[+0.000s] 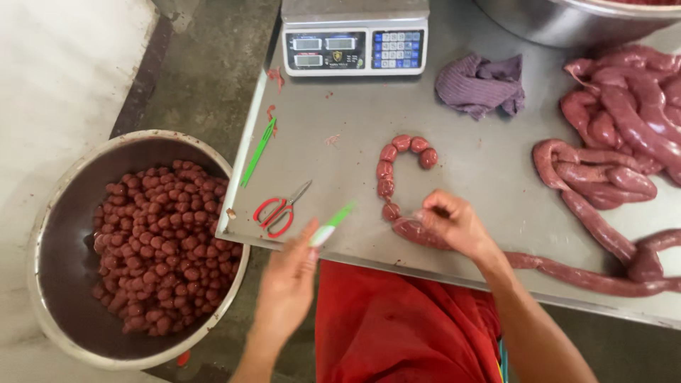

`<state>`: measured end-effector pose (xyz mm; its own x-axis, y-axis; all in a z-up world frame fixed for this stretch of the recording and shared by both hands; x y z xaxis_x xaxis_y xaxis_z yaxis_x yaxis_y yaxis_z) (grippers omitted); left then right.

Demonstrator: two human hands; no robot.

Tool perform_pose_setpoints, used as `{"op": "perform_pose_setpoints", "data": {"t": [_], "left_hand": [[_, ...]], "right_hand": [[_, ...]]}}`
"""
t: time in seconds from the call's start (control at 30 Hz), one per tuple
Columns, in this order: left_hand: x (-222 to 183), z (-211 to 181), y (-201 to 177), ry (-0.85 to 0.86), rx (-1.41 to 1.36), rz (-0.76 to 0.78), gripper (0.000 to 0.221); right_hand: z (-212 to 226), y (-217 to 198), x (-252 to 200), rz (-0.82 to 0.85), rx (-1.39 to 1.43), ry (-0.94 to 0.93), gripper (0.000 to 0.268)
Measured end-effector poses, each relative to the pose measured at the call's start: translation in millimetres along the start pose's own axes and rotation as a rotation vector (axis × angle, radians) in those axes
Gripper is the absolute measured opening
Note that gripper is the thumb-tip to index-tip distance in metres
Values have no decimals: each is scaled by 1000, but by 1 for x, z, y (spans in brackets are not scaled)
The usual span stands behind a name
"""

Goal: The person ties off sections of a long, filled sausage casing using a green plastic tool to create individual links. They then use scissors to cut the casing between the tied sections, separating the links. The finished sausage links are placed into a large metal bowl on the left side of the workspace.

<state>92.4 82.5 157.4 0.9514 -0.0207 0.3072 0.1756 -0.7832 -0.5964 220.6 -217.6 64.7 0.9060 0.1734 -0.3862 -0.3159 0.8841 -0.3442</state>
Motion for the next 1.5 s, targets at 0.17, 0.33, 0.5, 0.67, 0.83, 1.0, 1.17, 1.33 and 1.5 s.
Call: {"op": "perform_pose_setpoints", "data": {"t": [0.17,0.33,0.5,0.67,0.83,1.0,1.17,1.33,1.5], "left_hand": [[-26,28,107,-115,386,381,53],[47,14,169,164,163,42,54],[121,6,231,182,425,410,30],[131,-39,217,13,-657,559,22],[73,-38,82,123,-509,62,30],[29,28,97,-12,382,384,40],[34,38,165,-91,-623,-86,42],[25,24,133,82,-491,-132,21],[-32,-30,58,-35,-969,60,9]], "right_hand": [[11,21,-35,-336,-589,-482,41],[-17,38,-32,-287,-195,-337,27],[-13,56,-43,-264,-299,-568,45],[-40,44,-29,-7,-53,-207,38],[-25,42,-45,-120,-75,-312,34],[6,37,-66,-119,-15,-379,27],[2,49,-55,-188,-11,-114,28],[2,62,-40,-368,-325,-344,38],[-13,65,-27,-384,-349,-252,34]]}}
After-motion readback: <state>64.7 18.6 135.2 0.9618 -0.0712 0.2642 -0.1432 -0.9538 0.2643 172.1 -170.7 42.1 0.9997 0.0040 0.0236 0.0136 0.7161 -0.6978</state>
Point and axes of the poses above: each hand's wrist, its own x-axis towards the middle knuckle, its own y-axis out of the palm, z = x × y, the point moved 4 cm from there along x, towards the middle knuckle, and after that the axes turned 13 degrees about y, right-handed, at the moved point
